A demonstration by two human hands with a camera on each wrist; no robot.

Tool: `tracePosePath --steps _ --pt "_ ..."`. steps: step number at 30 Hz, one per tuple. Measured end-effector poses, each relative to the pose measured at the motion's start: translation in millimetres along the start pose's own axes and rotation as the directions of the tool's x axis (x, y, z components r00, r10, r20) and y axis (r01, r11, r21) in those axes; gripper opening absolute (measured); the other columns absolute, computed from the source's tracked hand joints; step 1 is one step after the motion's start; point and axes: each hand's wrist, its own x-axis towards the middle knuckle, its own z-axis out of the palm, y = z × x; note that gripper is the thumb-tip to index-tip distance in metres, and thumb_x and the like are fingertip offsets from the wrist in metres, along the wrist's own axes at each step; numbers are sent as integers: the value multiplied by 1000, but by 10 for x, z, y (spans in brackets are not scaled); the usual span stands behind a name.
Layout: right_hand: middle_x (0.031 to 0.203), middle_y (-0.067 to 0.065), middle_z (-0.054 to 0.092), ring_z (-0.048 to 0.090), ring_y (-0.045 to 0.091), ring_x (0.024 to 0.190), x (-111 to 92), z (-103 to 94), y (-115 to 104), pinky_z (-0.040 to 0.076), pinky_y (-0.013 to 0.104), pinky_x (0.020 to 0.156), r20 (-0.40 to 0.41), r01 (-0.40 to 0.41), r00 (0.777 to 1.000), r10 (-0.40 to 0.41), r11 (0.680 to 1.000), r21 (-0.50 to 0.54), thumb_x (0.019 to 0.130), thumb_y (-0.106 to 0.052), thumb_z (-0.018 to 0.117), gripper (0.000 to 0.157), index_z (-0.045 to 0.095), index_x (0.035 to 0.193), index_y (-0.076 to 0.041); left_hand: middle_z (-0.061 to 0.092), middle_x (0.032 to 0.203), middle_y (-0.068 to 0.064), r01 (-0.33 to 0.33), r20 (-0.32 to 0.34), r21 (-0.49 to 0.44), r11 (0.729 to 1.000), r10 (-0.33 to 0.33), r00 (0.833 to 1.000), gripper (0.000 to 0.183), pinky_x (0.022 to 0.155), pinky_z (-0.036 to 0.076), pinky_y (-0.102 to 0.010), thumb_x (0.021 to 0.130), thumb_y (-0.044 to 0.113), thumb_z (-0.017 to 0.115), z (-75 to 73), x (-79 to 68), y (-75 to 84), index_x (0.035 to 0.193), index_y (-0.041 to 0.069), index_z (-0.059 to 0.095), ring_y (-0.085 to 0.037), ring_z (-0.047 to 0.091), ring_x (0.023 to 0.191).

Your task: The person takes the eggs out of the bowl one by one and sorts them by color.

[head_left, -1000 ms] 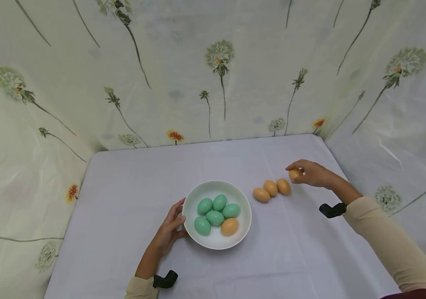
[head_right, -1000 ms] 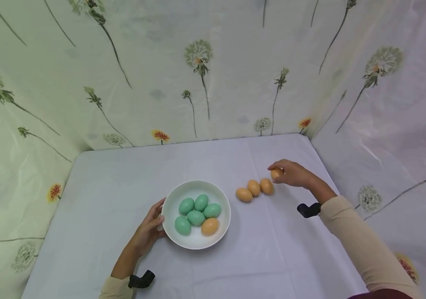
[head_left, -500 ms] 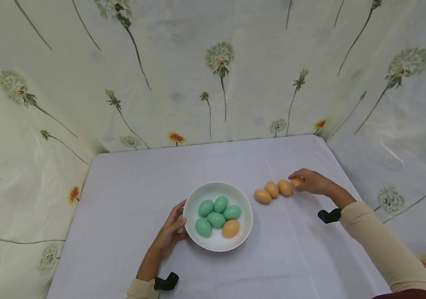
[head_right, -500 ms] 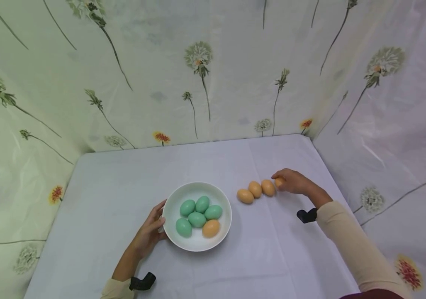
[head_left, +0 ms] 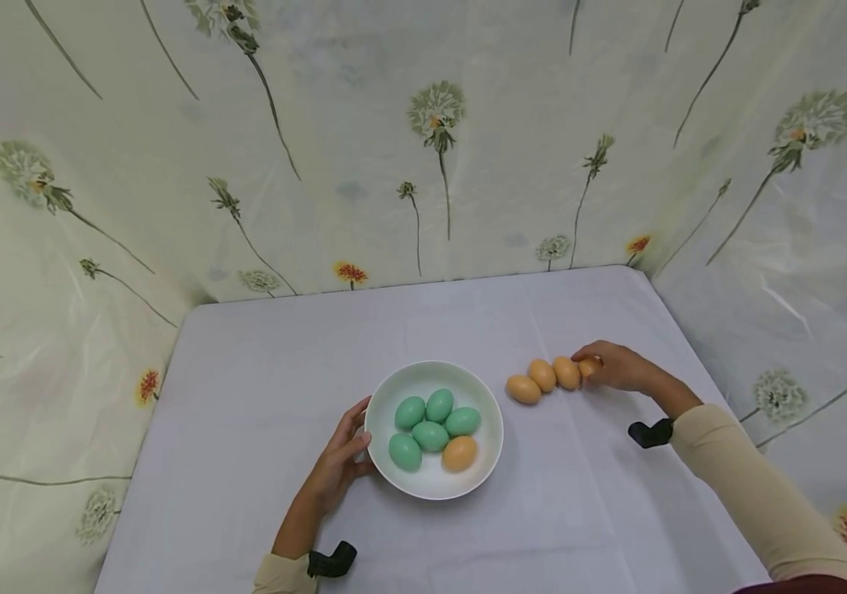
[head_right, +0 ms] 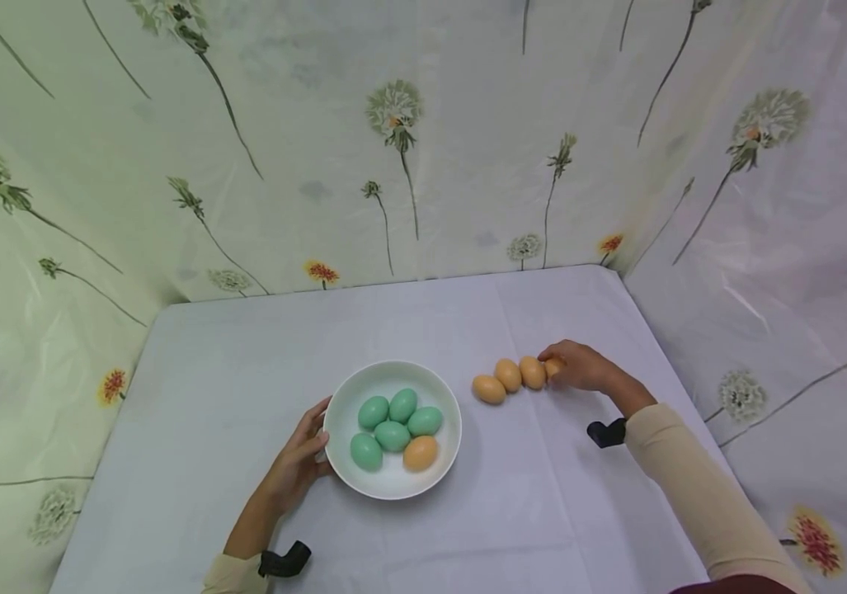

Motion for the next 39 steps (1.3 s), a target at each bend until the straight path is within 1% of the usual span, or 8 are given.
tracePosePath --steps 9,18,22,26,28,33,37,39 --pt "135 30 53 50 46 121 -21 4 34 41 61 100 -3 9 1000 -9 1000 -13 88 -13 73 47 60 131 2 28 158 -8 -2 -3 -13 1000 2 1000 56 97 49 -52 103 26 49 6 7 -29 155 33 30 -30 45 133" --pt "143 32 46 43 51 130 -61 1 -18 39 64 104 39 -31 999 30 999 15 91 -15 71 51 55 137 1 28 158 -10 -14 22 -8 1000 14 1000 59 98 48 -56 102 29 50 4 2 -31 156 31 28 -28 46 133" --pt "150 31 37 41 53 131 -116 -66 -27 44 62 99 71 -55 996 51 997 51 93 -19 70 57 49 144 -3 26 159 -11 -13 26 0 1000 13 1000 58 99 48 -56 103 28 50 -1 5 -41 157 30 27 -28 46 133" --pt "155 30 29 37 56 134 -179 -231 -112 47 62 96 84 -62 995 56 995 75 93 -23 70 64 43 149 -7 26 159 -11 -11 25 -12 1000 12 1000 58 99 48 -56 103 27 49 -3 1 -39 156 30 27 -29 45 134" --pt "156 29 28 36 55 136 -207 -323 -194 47 61 96 78 -48 996 41 995 84 94 -24 70 65 42 150 -8 26 159 -10 -8 17 -17 1000 9 1000 58 98 48 -56 103 27 49 -3 -3 -36 156 31 28 -30 44 134" --pt "158 21 31 39 48 138 -253 -473 -440 50 55 97 74 37 996 -47 991 130 93 -30 71 66 42 150 -11 26 160 -7 -7 9 -20 1000 7 1000 57 99 48 -56 103 28 49 -7 -12 -29 156 33 28 -30 43 135" --pt "154 15 43 50 41 134 -243 -491 -732 50 53 98 82 131 987 -141 984 120 93 -28 71 59 49 146 -15 27 159 -6 -4 11 -24 1000 5 1000 56 99 48 -56 103 28 49 -11 1 -27 155 35 29 -31 42 136" --pt "149 15 49 54 39 130 -227 -478 -901 51 53 98 106 184 975 -196 977 106 93 -25 71 55 51 144 -15 28 159 -6 2 5 -23 1000 -2 1000 55 99 48 -56 103 29 49 -6 10 -28 155 36 30 -32 42 136"
